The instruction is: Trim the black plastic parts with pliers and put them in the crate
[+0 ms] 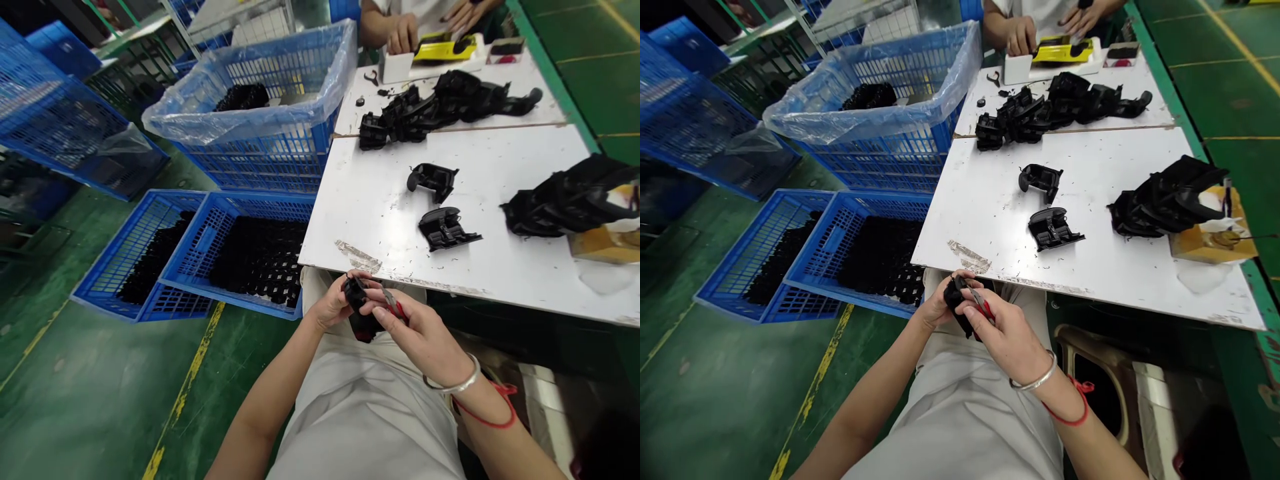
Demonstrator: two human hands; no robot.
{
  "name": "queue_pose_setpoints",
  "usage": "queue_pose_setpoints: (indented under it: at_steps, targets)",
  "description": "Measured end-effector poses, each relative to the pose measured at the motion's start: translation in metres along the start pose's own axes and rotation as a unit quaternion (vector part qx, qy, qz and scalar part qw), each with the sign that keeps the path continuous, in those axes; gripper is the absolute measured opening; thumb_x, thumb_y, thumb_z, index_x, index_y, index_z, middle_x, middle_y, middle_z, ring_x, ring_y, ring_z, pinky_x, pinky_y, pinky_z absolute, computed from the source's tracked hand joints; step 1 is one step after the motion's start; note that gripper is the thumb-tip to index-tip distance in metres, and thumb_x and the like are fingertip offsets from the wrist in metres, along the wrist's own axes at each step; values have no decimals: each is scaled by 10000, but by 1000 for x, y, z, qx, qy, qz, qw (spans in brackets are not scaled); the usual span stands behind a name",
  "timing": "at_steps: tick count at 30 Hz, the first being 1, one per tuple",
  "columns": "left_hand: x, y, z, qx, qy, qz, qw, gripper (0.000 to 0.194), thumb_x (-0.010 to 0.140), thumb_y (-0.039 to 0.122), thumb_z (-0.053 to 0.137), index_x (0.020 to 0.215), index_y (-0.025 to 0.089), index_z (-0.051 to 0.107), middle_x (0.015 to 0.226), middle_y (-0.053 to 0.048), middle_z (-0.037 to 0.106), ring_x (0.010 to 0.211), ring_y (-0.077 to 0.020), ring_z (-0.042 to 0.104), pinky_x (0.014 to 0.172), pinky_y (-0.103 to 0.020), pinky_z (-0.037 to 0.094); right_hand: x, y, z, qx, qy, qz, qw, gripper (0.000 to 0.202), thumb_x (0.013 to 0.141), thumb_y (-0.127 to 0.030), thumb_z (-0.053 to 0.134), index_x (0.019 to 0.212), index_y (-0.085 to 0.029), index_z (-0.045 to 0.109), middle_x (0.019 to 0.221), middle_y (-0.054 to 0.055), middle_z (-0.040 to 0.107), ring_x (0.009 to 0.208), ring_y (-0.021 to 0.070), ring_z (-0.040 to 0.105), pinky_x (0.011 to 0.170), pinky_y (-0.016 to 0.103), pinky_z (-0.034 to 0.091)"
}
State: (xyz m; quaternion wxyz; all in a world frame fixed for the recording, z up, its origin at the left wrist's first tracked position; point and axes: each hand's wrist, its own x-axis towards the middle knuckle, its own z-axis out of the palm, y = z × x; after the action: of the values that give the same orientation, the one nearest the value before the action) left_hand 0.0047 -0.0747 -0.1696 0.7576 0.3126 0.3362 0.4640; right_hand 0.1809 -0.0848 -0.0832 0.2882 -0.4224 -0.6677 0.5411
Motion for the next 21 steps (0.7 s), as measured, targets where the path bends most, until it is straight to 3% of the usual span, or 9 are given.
queue_pose_setpoints:
  at_steps: [5,13,17,21]
  targets:
    - [-4,15,1,40,19,57,997,796,387,588,850,1009,174,575,1034,-112,665,924,-236,646,875,-373,497,-3,-1,-4,15,7,-11,1000,294,890,-367,507,1097,-197,628,902,54,715,829,191,657,685,286,547]
    - [-25,47,20,212,56,169,961,636,473,442,874,971,166,590,1030,-106,679,944,-227,651,850,-328,502,-9,2,-11,3,44,-27,999,253,894,-365,522,1059,-210,636,837,35,699,820,185,649,748,310,532]
    - [-33,55,34,334,71,214,915,565,546,409,852,1001,191,597,1065,-96,673,975,-231,646,876,-329,496,-13,4,-15,6,61,-12,998,249,877,-393,544,1002,-211,658,764,33,669,778,193,641,645,292,523]
    - [-39,60,48,456,85,273,843,512,574,404,837,974,199,591,1025,-85,686,982,-238,648,886,-332,498,-17,9,-17,13,75,-4,997,291,867,-435,550,998,-204,669,680,24,618,651,171,607,541,272,486]
